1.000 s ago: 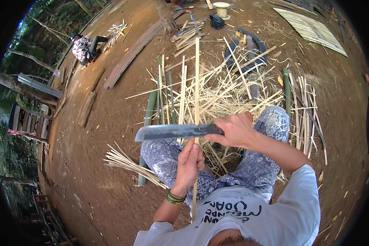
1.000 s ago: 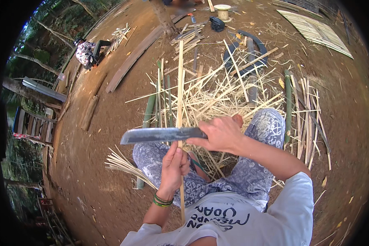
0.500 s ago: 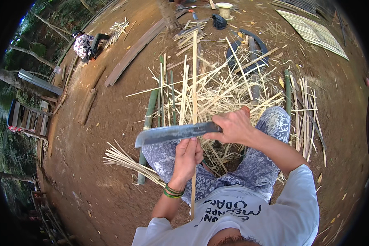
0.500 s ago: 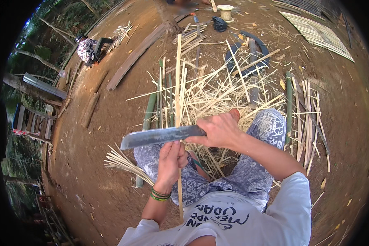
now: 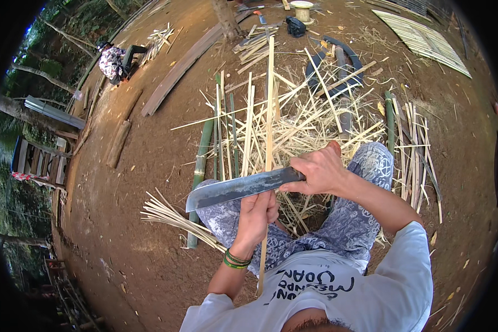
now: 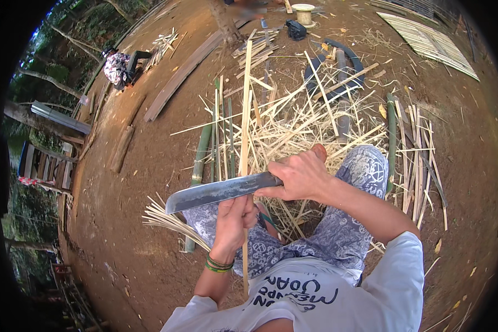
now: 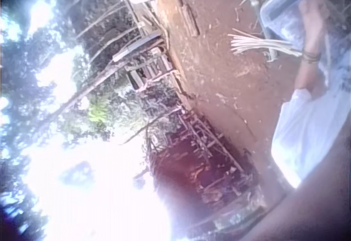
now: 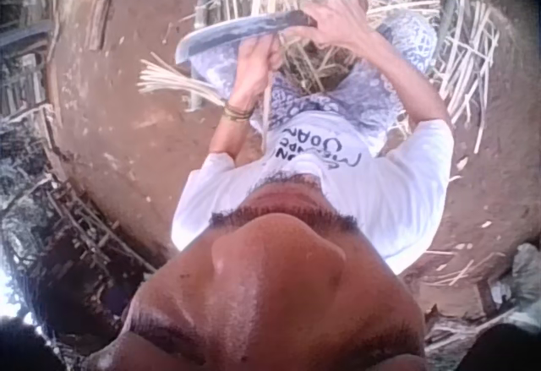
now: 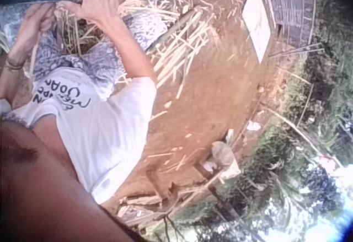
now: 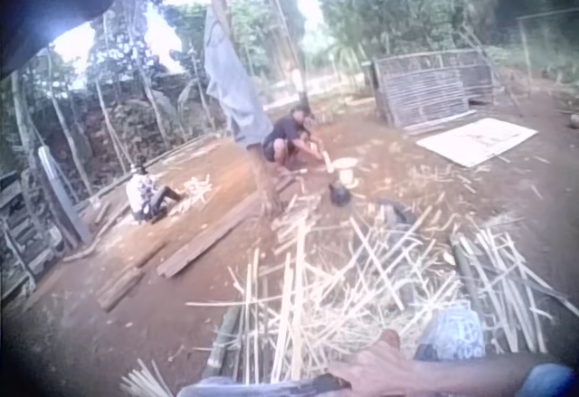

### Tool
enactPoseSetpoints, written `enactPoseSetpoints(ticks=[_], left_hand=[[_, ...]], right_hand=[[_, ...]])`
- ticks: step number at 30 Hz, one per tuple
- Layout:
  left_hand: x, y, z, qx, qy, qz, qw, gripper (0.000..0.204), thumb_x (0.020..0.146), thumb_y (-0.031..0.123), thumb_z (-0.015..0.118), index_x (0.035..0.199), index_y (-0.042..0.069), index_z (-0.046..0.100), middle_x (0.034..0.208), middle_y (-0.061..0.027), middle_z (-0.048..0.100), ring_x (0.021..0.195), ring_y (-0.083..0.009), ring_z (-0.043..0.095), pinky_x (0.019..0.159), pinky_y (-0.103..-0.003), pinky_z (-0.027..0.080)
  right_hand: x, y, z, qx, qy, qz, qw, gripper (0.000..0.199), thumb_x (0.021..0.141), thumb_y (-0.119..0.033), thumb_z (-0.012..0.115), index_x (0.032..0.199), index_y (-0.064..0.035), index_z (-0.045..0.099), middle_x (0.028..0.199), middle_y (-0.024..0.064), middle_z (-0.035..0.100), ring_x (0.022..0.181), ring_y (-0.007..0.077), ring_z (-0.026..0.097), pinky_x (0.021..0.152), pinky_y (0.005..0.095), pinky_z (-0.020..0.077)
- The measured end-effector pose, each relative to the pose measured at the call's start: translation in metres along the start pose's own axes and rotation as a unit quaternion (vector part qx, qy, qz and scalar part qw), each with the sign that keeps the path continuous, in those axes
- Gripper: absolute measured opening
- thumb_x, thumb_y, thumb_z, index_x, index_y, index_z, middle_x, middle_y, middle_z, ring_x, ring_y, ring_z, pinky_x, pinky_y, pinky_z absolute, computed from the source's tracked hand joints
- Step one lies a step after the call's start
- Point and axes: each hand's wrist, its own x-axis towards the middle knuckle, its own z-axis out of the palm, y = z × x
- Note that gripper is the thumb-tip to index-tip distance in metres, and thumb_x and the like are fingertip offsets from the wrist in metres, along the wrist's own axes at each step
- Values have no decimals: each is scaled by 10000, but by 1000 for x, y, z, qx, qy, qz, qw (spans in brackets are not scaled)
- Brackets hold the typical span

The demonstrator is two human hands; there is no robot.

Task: The person sits on the ground and uses a large knife to split long bamboo poles into thin strips. They hold the bamboo vertically and strike it with the knife to separate the fibers, then peel away the resulting strips. The person occasionally pauses to inspect the split bamboo or adjust their grip.

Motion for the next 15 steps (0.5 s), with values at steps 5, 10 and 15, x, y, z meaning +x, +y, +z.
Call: enactPoseSetpoints(ticks=[5, 10, 15], left_hand=[[-43, -7, 5, 32, -27, -35, 999, 456, 1085, 169, 384, 1536, 106, 351, 670, 61, 299, 498, -49, 272, 433, -209, 246], [-19, 1, -7, -19, 11, -37, 999, 456, 1091, 154, 367, 1545, 137, 332, 702, 57, 316, 536, -46, 286, 462, -195, 254], [-3, -1, 8, -16, -42, -27, 999, 454, 1092, 176, 377, 1540, 116, 335, 696, 55, 317, 532, -46, 286, 457, -201, 236]], right_hand=[[22, 99, -27, 95, 71, 376, 919, 692, 947, -686, 462, 808, -59, 719, 472, -21, 477, 397, 121, 460, 396, 354, 381], [-5, 70, -39, 103, 73, 276, 953, 672, 931, -671, 511, 758, -48, 694, 461, 6, 492, 385, 127, 463, 384, 338, 374], [-16, 9, 1, 47, 21, 92, 994, 667, 886, -714, 542, 669, -90, 639, 448, 28, 505, 360, 164, 480, 375, 381, 391]])
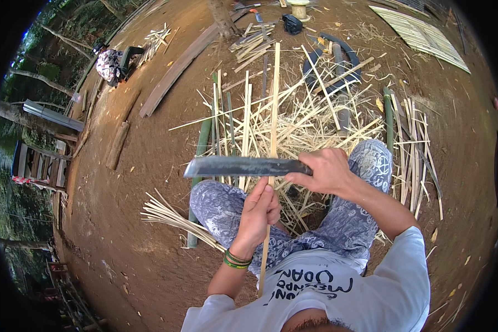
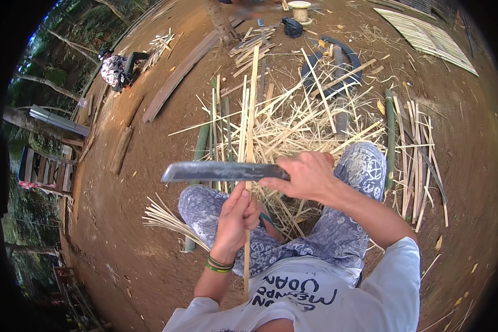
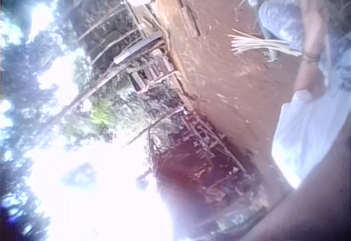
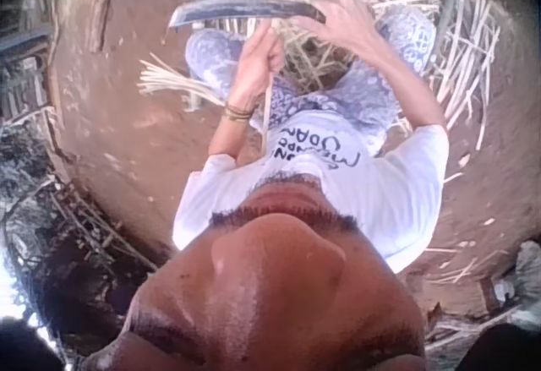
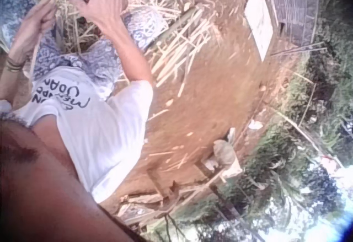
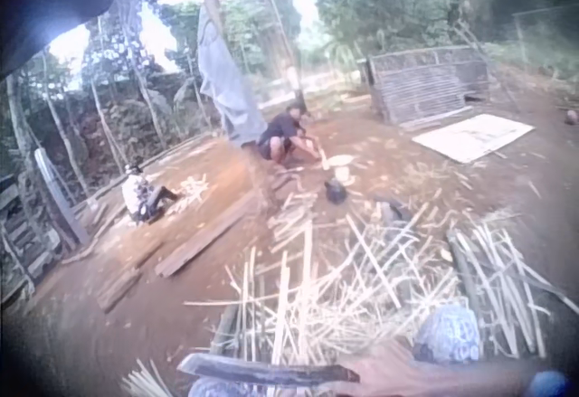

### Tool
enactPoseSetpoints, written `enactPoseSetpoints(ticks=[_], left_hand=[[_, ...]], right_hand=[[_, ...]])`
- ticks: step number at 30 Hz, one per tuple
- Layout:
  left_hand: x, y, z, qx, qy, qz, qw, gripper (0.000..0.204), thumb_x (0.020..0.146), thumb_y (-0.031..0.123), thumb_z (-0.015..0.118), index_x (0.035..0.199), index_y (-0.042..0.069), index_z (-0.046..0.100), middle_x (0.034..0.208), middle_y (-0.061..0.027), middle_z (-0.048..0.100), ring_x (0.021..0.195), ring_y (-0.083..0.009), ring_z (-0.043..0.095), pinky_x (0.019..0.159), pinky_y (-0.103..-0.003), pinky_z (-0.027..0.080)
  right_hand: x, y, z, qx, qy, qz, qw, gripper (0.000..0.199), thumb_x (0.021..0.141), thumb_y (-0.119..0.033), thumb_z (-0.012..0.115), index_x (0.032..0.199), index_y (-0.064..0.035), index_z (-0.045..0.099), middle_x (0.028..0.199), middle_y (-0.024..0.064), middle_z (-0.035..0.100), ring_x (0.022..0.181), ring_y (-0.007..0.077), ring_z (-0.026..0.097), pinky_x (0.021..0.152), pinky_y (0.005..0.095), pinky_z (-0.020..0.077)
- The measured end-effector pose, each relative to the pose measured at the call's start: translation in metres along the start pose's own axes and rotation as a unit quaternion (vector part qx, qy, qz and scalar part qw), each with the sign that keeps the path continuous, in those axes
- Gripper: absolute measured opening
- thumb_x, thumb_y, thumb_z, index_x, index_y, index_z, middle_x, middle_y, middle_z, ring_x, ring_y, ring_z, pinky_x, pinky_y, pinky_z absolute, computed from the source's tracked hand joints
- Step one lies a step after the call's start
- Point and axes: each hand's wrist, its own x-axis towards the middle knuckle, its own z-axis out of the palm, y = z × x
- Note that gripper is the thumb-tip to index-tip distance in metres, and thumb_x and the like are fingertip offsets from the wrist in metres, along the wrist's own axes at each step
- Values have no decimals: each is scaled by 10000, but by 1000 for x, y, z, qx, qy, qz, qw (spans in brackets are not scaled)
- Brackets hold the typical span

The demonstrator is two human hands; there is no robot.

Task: The person sits on the ground and uses a large knife to split long bamboo poles into thin strips. They hold the bamboo vertically and strike it with the knife to separate the fibers, then peel away the resulting strips. The person occasionally pauses to inspect the split bamboo or adjust their grip.

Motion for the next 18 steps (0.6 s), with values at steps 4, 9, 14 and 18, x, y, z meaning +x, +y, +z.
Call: enactPoseSetpoints(ticks=[4, 9, 14, 18], left_hand=[[-5, 2, 10, 56, -8, 13, 998, 462, 1092, 174, 375, 1548, 121, 323, 687, 52, 314, 525, -47, 285, 451, -204, 241], [-10, -2, 15, 41, 15, 13, 999, 499, 1091, 177, 376, 1575, 141, 265, 687, 54, 300, 527, -43, 272, 453, -202, 227], [-22, -10, 9, 106, 4, 19, 994, 493, 1091, 176, 377, 1571, 129, 274, 692, 56, 305, 528, -42, 273, 453, -202, 240], [-10, -7, 8, 105, 42, 64, 992, 454, 1092, 176, 376, 1539, 108, 333, 686, 59, 309, 530, -35, 277, 454, -198, 246]], right_hand=[[8, -2, -3, -11, 21, -53, 998, 673, 877, -720, 548, 647, -92, 619, 437, 35, 504, 352, 192, 501, 386, 388, 415], [13, 5, -4, -29, 26, -27, 999, 686, 877, -751, 515, 636, -115, 603, 436, 13, 509, 346, 163, 484, 356, 385, 374], [28, 25, -17, -27, -6, 109, 994, 688, 883, -750, 510, 682, -102, 626, 438, 20, 492, 347, 134, 433, 349, 370, 372], [13, 5, -7, -43, 13, -27, 999, 615, 858, -693, 598, 667, -108, 599, 476, 44, 537, 364, 202, 508, 371, 396, 386]])
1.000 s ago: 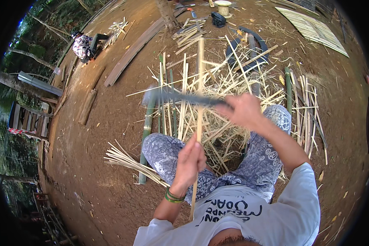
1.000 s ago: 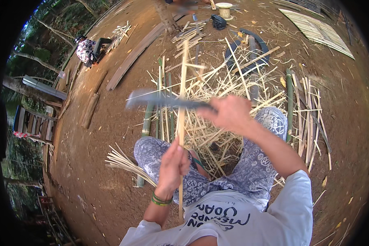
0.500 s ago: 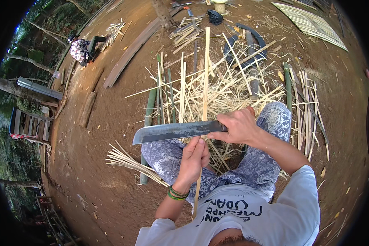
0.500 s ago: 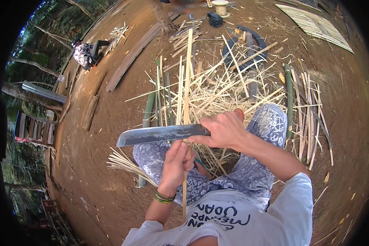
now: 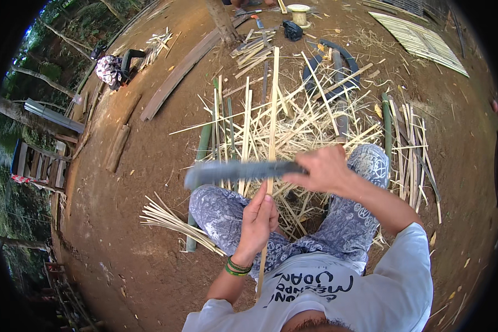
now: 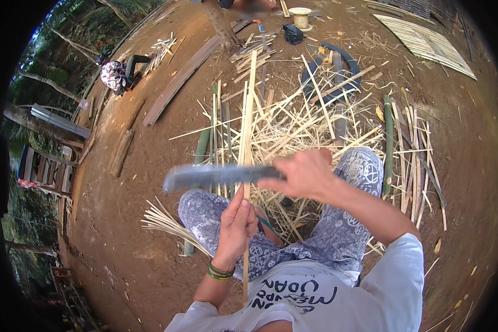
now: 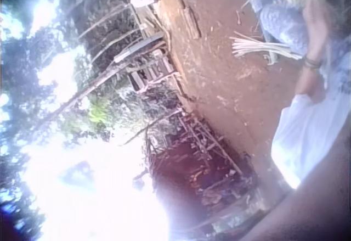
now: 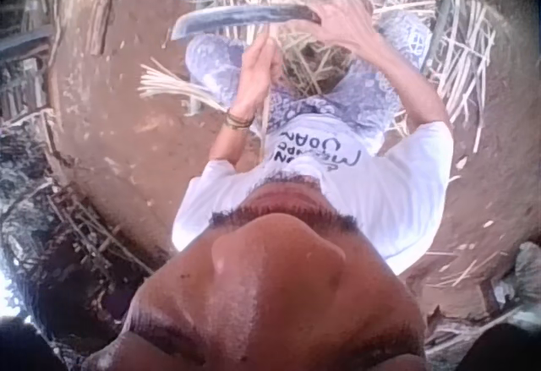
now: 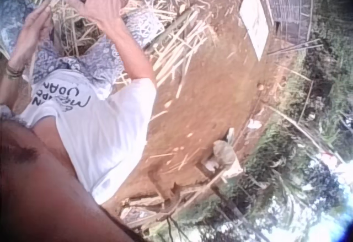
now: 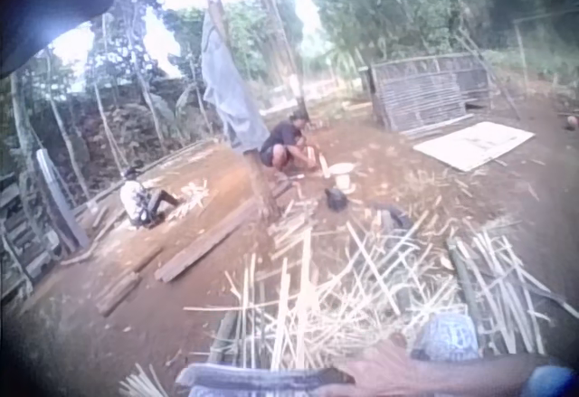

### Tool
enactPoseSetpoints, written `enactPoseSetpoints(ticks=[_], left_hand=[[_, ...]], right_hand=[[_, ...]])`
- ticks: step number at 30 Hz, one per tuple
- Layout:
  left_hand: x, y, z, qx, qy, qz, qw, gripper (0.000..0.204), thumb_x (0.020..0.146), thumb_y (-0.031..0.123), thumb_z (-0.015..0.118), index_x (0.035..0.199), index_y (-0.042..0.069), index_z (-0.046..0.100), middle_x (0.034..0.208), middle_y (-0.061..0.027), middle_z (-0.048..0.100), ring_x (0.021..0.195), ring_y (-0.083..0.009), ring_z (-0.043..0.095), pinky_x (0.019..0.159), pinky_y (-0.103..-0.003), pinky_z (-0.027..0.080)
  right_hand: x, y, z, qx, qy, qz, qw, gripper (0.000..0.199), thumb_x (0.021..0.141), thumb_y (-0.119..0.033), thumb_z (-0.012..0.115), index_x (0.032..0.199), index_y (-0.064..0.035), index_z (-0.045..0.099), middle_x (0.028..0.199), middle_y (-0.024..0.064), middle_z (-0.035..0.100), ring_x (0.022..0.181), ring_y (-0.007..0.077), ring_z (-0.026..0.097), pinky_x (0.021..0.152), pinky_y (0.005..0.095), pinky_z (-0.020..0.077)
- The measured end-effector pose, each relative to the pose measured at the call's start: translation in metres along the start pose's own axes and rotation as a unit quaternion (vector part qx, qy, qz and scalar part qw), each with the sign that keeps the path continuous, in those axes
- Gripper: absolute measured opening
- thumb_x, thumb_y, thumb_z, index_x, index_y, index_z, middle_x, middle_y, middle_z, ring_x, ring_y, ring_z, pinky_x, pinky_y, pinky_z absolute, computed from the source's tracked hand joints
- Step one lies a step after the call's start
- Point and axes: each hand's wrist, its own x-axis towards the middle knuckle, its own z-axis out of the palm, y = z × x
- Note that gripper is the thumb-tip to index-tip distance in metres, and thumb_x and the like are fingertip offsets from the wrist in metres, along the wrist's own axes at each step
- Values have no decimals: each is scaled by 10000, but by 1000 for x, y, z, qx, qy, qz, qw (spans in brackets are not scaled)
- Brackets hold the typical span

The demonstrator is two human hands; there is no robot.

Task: The person sits on the ground and uses a large knife to split long bamboo poles into thin strips. They hold the bamboo vertically and strike it with the knife to separate the fibers, then peel away the resulting strips. The person occasionally pauses to inspect the split bamboo or adjust their grip.

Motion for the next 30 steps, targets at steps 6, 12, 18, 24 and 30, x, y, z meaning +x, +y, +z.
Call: enactPoseSetpoints(ticks=[6, 12, 18, 24, 30], left_hand=[[1, 5, -2, 33, -28, 7, 999, 394, 1089, 174, 383, 1474, 94, 414, 685, 62, 316, 535, -27, 280, 459, -193, 249], [0, 11, -6, 32, -19, 3, 999, 438, 1088, 147, 366, 1514, 49, 341, 669, 53, 363, 530, -36, 341, 452, -202, 309], [-34, 8, -7, 43, -19, -31, 998, 469, 1086, 155, 381, 1545, 77, 320, 672, 49, 365, 533, -41, 347, 462, -200, 322], [-30, 3, -30, -95, -1, -73, 993, 483, 1092, 170, 358, 1565, 115, 275, 696, 49, 317, 520, -49, 297, 459, -199, 267], [4, 9, -7, -107, -36, -84, 990, 465, 1095, 186, 364, 1553, 144, 302, 697, 50, 292, 519, -49, 264, 454, -204, 219]], right_hand=[[-3, -6, 1, -1, -23, -40, 999, 595, 793, -694, 657, 675, -113, 612, 523, 62, 594, 425, 265, 581, 425, 418, 423], [7, 0, -6, -26, -5, -36, 999, 632, 788, -761, 605, 703, -137, 660, 502, 61, 587, 422, 267, 586, 432, 416, 422], [34, 64, -19, 71, -46, 308, 948, 819, 849, -851, 403, 870, -100, 730, 525, 17, 576, 482, 201, 586, 534, 407, 491], [17, 111, -65, 55, 86, 318, 943, 773, 925, -719, 461, 804, -2, 724, 478, 42, 521, 459, 152, 535, 453, 349, 433], [-13, 5, -14, 5, -66, 47, 997, 683, 873, -733, 542, 669, -90, 642, 425, 57, 493, 376, 199, 517, 387, 371, 405]])
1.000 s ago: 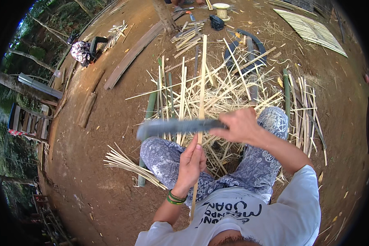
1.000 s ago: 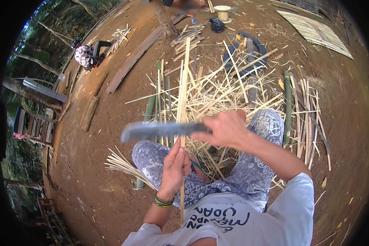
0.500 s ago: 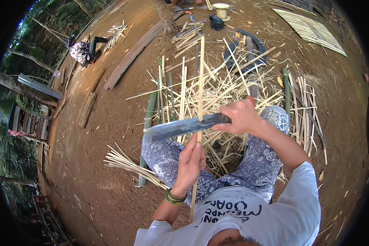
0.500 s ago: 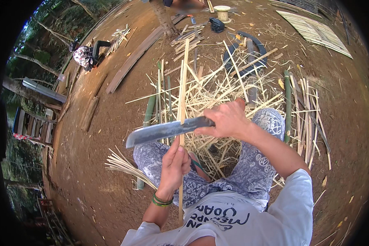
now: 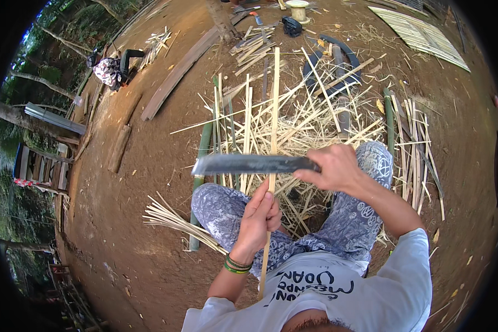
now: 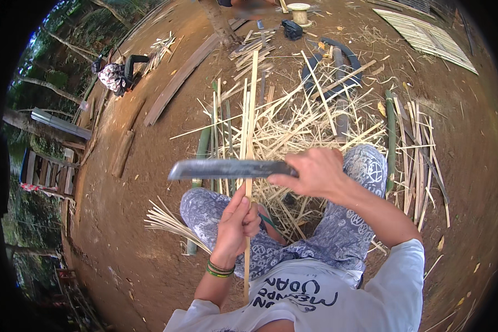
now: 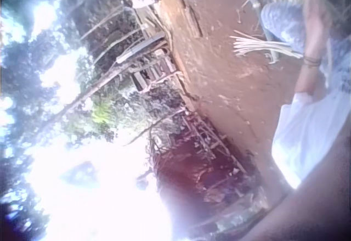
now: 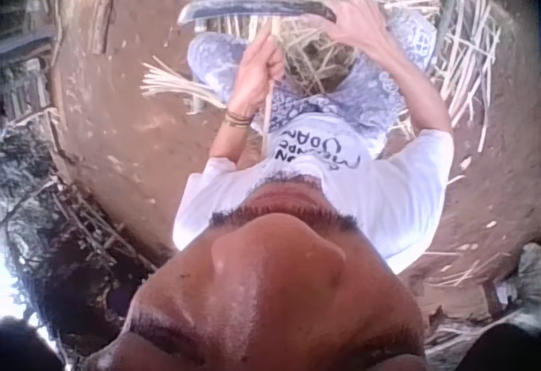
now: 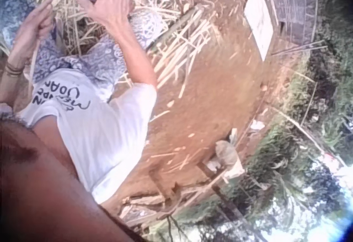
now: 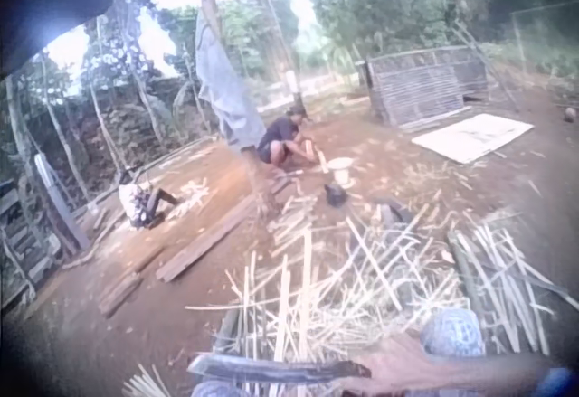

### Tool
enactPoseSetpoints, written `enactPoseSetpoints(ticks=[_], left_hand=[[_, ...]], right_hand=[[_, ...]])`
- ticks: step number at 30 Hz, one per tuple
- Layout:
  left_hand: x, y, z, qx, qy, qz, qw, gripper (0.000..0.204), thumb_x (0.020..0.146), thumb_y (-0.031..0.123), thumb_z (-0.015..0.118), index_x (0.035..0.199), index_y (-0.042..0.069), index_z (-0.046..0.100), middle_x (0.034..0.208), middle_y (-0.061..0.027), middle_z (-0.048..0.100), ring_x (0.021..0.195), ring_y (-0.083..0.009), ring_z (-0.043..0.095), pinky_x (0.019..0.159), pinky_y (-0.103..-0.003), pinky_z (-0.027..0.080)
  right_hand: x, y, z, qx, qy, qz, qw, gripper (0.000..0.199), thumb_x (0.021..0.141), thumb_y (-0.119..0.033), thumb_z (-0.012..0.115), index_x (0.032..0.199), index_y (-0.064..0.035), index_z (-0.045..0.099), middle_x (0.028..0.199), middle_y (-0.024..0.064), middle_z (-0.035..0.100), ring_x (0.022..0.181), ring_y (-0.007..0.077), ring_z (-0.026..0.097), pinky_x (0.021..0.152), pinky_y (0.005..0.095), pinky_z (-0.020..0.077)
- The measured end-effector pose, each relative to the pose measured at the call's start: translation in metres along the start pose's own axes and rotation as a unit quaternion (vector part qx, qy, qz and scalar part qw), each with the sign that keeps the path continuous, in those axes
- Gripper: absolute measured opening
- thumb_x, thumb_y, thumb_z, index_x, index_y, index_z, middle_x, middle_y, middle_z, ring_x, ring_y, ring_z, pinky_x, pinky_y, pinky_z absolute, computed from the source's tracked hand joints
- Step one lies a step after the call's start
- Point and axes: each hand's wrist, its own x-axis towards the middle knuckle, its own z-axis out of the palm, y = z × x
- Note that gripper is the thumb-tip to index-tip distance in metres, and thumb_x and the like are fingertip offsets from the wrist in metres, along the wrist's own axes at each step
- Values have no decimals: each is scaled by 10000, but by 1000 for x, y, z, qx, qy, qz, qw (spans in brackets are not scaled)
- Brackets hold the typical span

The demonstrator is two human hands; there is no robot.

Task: The person sits on the ground and uses a large knife to split long bamboo poles into thin strips. They hold the bamboo vertically and strike it with the knife to separate the fibers, then peel away the resulting strips. The person occasionally pauses to inspect the split bamboo or adjust their grip.

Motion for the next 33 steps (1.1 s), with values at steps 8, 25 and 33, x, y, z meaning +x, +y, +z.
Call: enactPoseSetpoints(ticks=[8, 25, 33], left_hand=[[-4, -2, 8, 44, 6, 26, 999, 496, 1093, 182, 372, 1576, 156, 262, 692, 52, 304, 520, -47, 261, 449, -203, 245], [-8, -17, 0, 161, 36, 102, 981, 503, 1089, 156, 372, 1575, 103, 253, 694, 66, 316, 540, -26, 290, 464, -191, 278], [-9, -17, 1, 138, 49, 106, 984, 479, 1089, 152, 370, 1558, 98, 293, 687, 60, 315, 530, -28, 286, 453, -190, 276]], right_hand=[[10, -5, 1, -20, 67, -46, 996, 665, 824, -715, 610, 664, -70, 625, 459, 119, 546, 407, 295, 587, 399, 433, 425], [14, -13, 4, -62, 39, -73, 995, 673, 876, -726, 540, 708, -85, 658, 465, 56, 551, 367, 192, 528, 386, 400, 420], [12, -10, 10, -73, 47, -106, 991, 657, 892, -714, 538, 659, -104, 606, 461, 24, 520, 364, 161, 486, 366, 360, 389]])
